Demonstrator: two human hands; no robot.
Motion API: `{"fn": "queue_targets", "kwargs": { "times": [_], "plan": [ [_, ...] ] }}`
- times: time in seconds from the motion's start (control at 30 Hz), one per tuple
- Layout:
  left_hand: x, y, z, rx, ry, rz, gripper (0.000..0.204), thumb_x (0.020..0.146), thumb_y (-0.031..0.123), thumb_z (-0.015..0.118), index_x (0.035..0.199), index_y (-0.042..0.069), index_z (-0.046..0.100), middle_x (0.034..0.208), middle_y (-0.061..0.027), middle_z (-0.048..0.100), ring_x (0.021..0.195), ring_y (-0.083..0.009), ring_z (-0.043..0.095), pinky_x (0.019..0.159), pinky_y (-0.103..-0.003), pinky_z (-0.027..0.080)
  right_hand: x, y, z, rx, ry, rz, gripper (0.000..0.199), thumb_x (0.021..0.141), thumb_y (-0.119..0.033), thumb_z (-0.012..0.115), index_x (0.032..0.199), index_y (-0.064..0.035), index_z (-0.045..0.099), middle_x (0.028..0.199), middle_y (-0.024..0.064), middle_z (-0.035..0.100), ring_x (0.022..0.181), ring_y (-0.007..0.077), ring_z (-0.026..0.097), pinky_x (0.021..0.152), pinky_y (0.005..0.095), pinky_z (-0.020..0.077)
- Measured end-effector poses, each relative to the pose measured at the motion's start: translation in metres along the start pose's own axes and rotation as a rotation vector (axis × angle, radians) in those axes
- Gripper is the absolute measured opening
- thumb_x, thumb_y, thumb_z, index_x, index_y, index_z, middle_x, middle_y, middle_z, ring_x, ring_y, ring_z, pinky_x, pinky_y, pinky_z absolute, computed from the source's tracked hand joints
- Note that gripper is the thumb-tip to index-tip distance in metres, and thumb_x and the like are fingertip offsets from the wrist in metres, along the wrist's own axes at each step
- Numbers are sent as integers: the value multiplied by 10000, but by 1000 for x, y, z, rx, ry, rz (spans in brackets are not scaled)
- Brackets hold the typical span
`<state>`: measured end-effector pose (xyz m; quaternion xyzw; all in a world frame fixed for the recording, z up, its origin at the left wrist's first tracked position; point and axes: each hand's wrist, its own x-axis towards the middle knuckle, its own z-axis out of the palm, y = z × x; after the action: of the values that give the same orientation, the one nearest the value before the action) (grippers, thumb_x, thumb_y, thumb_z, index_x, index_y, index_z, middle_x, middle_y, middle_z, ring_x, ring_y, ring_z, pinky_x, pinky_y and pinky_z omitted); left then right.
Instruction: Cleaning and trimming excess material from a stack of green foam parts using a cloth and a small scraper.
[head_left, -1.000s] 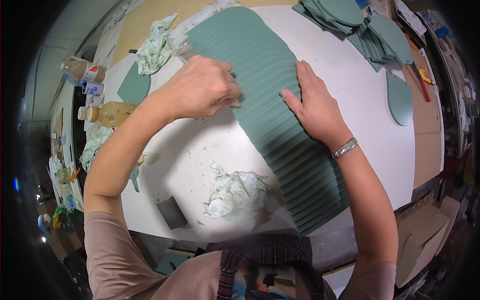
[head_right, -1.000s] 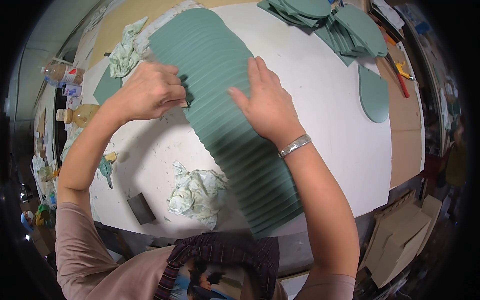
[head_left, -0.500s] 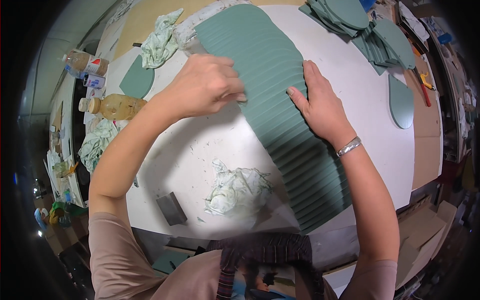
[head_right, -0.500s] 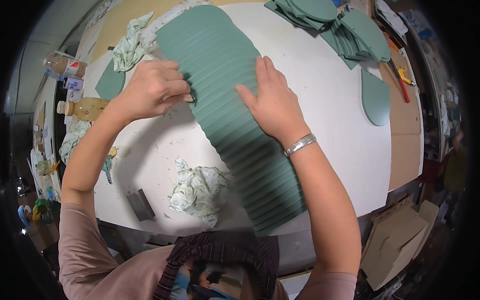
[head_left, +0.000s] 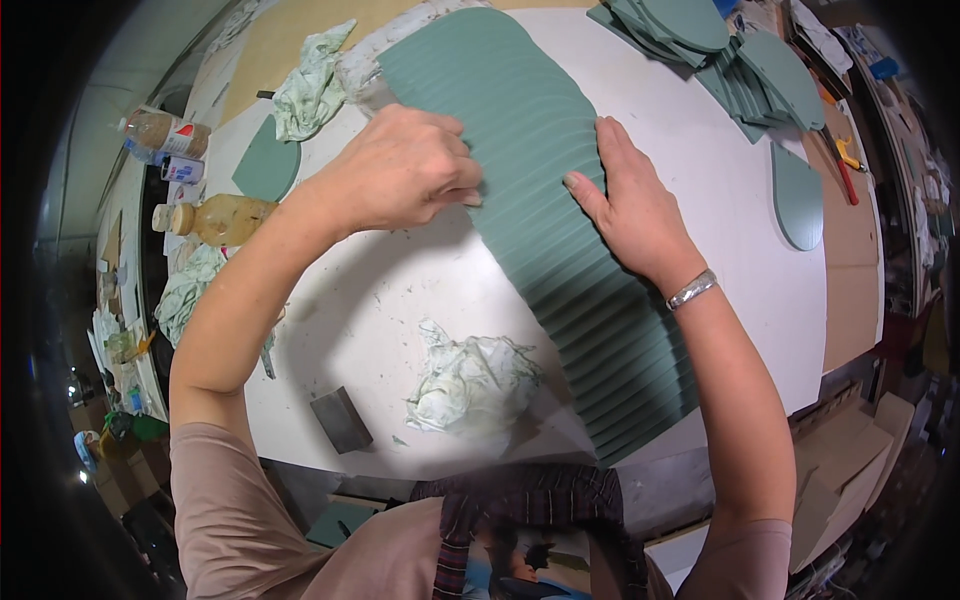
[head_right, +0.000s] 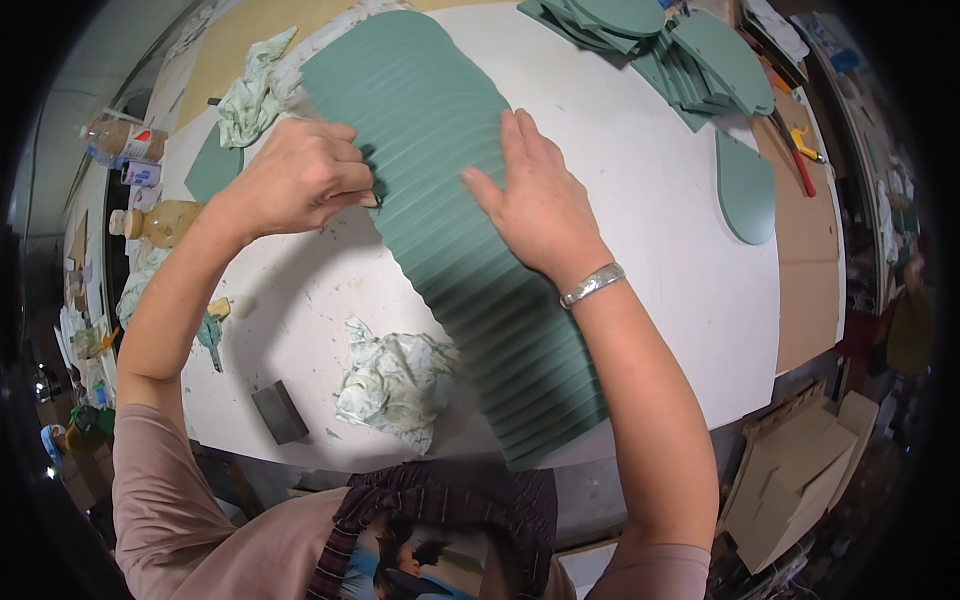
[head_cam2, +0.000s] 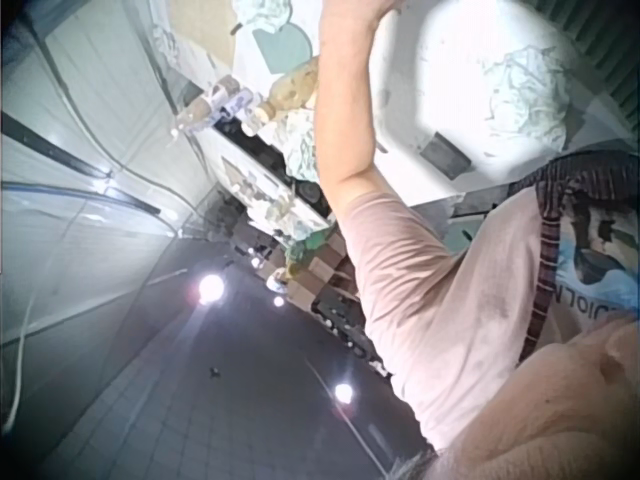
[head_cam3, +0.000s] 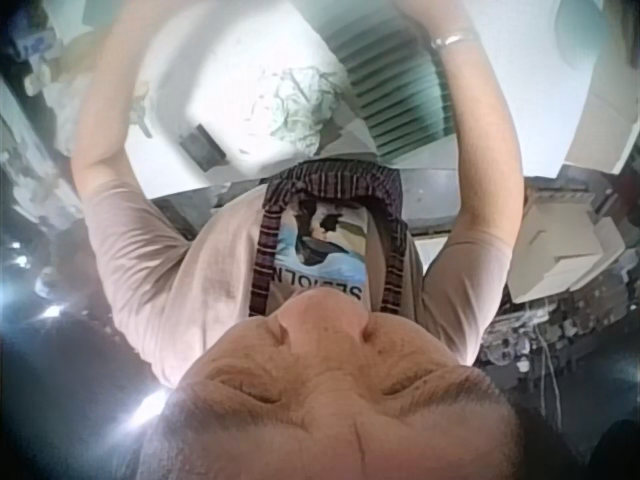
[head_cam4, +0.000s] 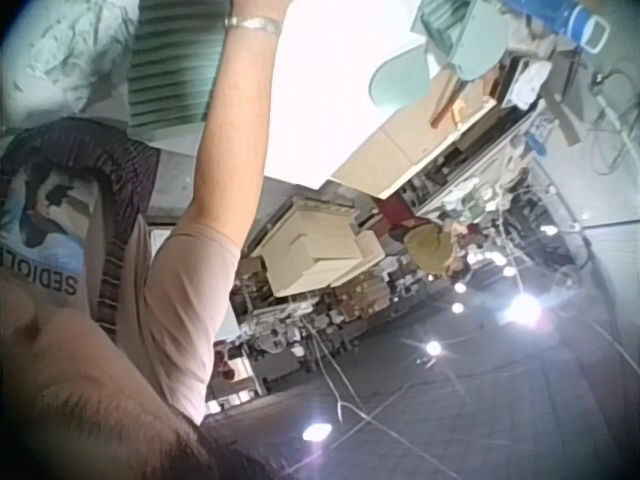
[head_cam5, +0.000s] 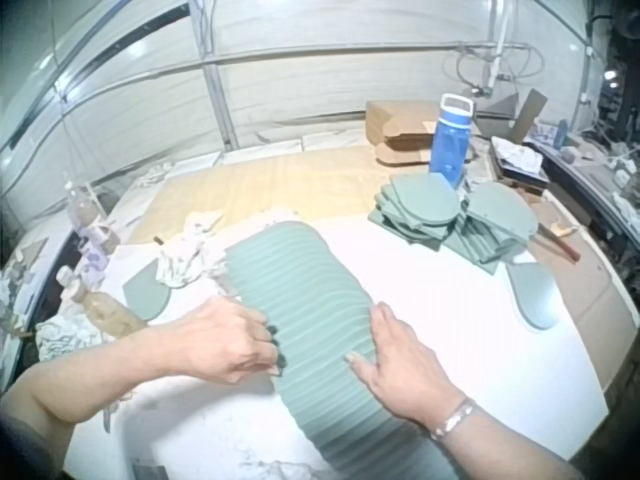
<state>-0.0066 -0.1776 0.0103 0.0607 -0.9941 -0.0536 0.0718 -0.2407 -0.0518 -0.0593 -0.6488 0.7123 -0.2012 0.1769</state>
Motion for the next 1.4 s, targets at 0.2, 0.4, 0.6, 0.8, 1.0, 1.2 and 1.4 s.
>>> {"fn": "queue_targets", "kwargs": {
  "times": [0.2, 0.4, 0.6, 0.8, 1.0, 1.2, 1.4],
  "plan": [
    [1, -1, 0, 3, -20, 12, 215, 728, 185, 774, 657, 80, 600, 618, -32, 553, 666, -246, 543, 532, -398, 426, 0, -5, -6, 16, -51, 43, 745, 967, -428, 550, 1491, 49, 319, 1544, 243, 356, 1378, 379, 410, 1074, 451, 432],
    [-1, 0, -2, 0, -36, -8, 221, 721, 187, 776, 648, 78, 599, 608, -38, 549, 668, -248, 546, 536, -395, 435, 1, -6, -5, 35, -57, 36, 741, 966, -427, 553, 1488, 46, 322, 1544, 240, 357, 1372, 377, 416, 1067, 457, 438],
    [-43, -2, 5, 36, -154, -40, 196, 737, 208, 774, 659, 92, 636, 601, -27, 569, 675, -235, 558, 540, -387, 458, 0, 1, 2, -23, 30, -8, 734, 961, -422, 566, 1475, 46, 333, 1530, 248, 371, 1356, 385, 431, 1056, 460, 446],
    [-26, 9, 4, 32, 118, -126, 185, 752, 194, 776, 687, 99, 632, 596, -25, 541, 650, -236, 538, 534, -382, 446, 0, 2, 2, -12, 32, -45, 729, 965, -419, 570, 1478, 40, 332, 1533, 247, 369, 1355, 388, 434, 1050, 462, 451],
    [-16, 5, 15, 0, 171, -61, 191, 734, 160, 785, 692, 93, 611, 616, -25, 522, 635, -240, 519, 527, -385, 428, 0, -1, 2, -12, 21, -32, 729, 968, -427, 564, 1479, 39, 331, 1534, 238, 372, 1354, 385, 436, 1050, 461, 453],
    [-12, 3, 9, -13, 94, -52, 200, 726, 159, 782, 677, 77, 607, 616, -29, 538, 654, -242, 533, 527, -388, 430, 0, 1, 3, -36, 41, -44, 724, 972, -422, 559, 1481, 38, 329, 1537, 237, 368, 1357, 384, 433, 1052, 461, 452],
    [-9, 2, 4, -9, 42, -28, 195, 720, 154, 779, 662, 76, 610, 615, -23, 553, 663, -239, 548, 530, -388, 438, -1, 3, 4, -31, 40, -45, 733, 968, -424, 563, 1482, 43, 327, 1535, 250, 368, 1359, 388, 431, 1053, 461, 451]
  ]
}}
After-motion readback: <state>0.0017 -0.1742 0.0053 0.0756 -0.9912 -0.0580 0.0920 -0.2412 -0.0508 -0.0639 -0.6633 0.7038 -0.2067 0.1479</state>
